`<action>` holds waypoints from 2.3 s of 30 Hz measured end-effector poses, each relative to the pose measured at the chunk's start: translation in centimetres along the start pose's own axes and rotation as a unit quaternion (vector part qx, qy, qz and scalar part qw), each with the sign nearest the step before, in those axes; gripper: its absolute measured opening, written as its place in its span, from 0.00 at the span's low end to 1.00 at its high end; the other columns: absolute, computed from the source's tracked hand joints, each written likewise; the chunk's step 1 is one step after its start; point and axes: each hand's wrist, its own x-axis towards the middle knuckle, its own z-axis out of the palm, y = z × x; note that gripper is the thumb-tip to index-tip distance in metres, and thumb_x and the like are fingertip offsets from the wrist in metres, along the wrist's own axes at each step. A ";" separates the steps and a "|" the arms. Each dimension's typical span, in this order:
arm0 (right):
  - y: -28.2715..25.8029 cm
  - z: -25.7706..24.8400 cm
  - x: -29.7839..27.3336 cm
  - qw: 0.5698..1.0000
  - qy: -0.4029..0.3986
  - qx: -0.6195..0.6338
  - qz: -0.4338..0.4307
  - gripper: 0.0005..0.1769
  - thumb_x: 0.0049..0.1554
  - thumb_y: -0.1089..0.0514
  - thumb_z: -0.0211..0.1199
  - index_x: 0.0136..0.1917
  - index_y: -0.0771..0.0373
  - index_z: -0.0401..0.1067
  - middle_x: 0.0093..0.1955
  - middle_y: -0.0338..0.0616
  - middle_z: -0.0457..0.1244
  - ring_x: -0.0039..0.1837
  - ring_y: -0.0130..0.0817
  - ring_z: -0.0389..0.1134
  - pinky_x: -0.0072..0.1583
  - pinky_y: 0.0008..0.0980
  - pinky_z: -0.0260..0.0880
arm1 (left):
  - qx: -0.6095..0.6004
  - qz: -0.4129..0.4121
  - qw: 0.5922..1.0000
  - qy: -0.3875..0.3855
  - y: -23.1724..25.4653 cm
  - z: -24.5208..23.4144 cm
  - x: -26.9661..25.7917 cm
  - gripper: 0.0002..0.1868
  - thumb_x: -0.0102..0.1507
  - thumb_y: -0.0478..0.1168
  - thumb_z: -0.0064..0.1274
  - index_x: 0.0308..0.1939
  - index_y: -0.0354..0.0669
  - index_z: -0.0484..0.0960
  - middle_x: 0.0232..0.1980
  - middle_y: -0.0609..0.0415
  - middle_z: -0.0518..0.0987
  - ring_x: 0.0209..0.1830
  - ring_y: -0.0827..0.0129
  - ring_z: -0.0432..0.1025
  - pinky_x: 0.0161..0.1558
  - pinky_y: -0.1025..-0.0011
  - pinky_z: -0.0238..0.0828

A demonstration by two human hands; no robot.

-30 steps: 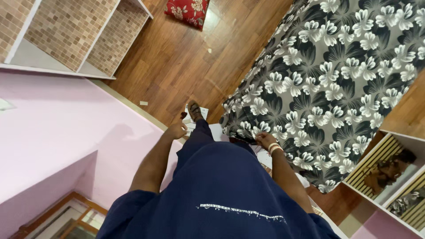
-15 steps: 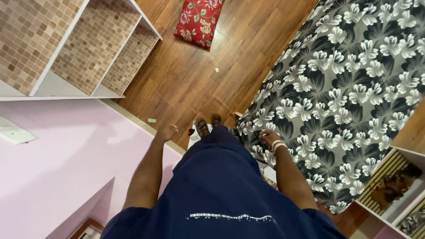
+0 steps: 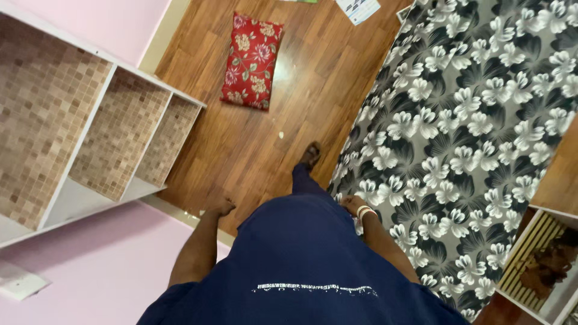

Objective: The person spreads a floral patterned cloth over a mattress on a small bed, using their hands to smooth the fabric and tuck it around the edges.

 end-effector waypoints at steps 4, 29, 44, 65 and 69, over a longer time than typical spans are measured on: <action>-4.4 -8.7 2.7 0.991 -0.015 0.132 -0.028 0.09 0.58 0.58 0.65 0.49 0.65 0.77 0.41 0.47 0.74 0.41 0.32 0.76 0.48 0.34 0.79 | 0.130 0.198 0.968 0.087 8.4 -5.6 5.9 0.15 0.60 0.49 0.58 0.34 0.39 0.84 0.30 0.46 0.80 0.31 0.61 0.73 0.38 0.59 0.71; -24.5 -21.3 12.2 0.995 0.050 0.001 0.082 0.14 0.60 0.56 0.56 0.51 0.55 0.82 0.38 0.44 0.71 0.38 0.36 0.70 0.40 0.38 0.70 | 0.218 0.157 0.959 -0.090 33.6 -33.2 31.1 0.17 0.61 0.48 0.57 0.48 0.42 0.83 0.44 0.47 0.83 0.44 0.61 0.77 0.47 0.64 0.74; -29.8 -31.5 21.1 0.964 0.145 0.214 0.059 0.20 0.59 0.50 0.63 0.61 0.61 0.79 0.58 0.52 0.74 0.56 0.48 0.74 0.58 0.44 0.74 | 0.047 0.204 0.974 -0.087 60.1 -41.2 42.1 0.15 0.64 0.46 0.54 0.49 0.40 0.83 0.35 0.43 0.83 0.31 0.63 0.77 0.37 0.61 0.77; -34.6 -63.1 28.9 0.941 0.237 0.241 0.010 0.16 0.56 0.55 0.62 0.57 0.59 0.77 0.52 0.44 0.72 0.51 0.33 0.72 0.54 0.37 0.74 | -0.019 0.184 0.972 -0.142 81.2 -40.6 51.9 0.16 0.59 0.38 0.56 0.49 0.34 0.82 0.33 0.49 0.82 0.30 0.67 0.75 0.35 0.69 0.74; -36.4 -62.7 32.0 0.967 0.194 0.164 0.011 0.15 0.55 0.54 0.65 0.55 0.58 0.81 0.49 0.44 0.74 0.47 0.34 0.75 0.52 0.37 0.75 | 0.005 0.126 0.971 -0.204 86.5 -43.8 54.6 0.13 0.59 0.37 0.56 0.47 0.35 0.82 0.34 0.47 0.83 0.30 0.59 0.77 0.34 0.64 0.75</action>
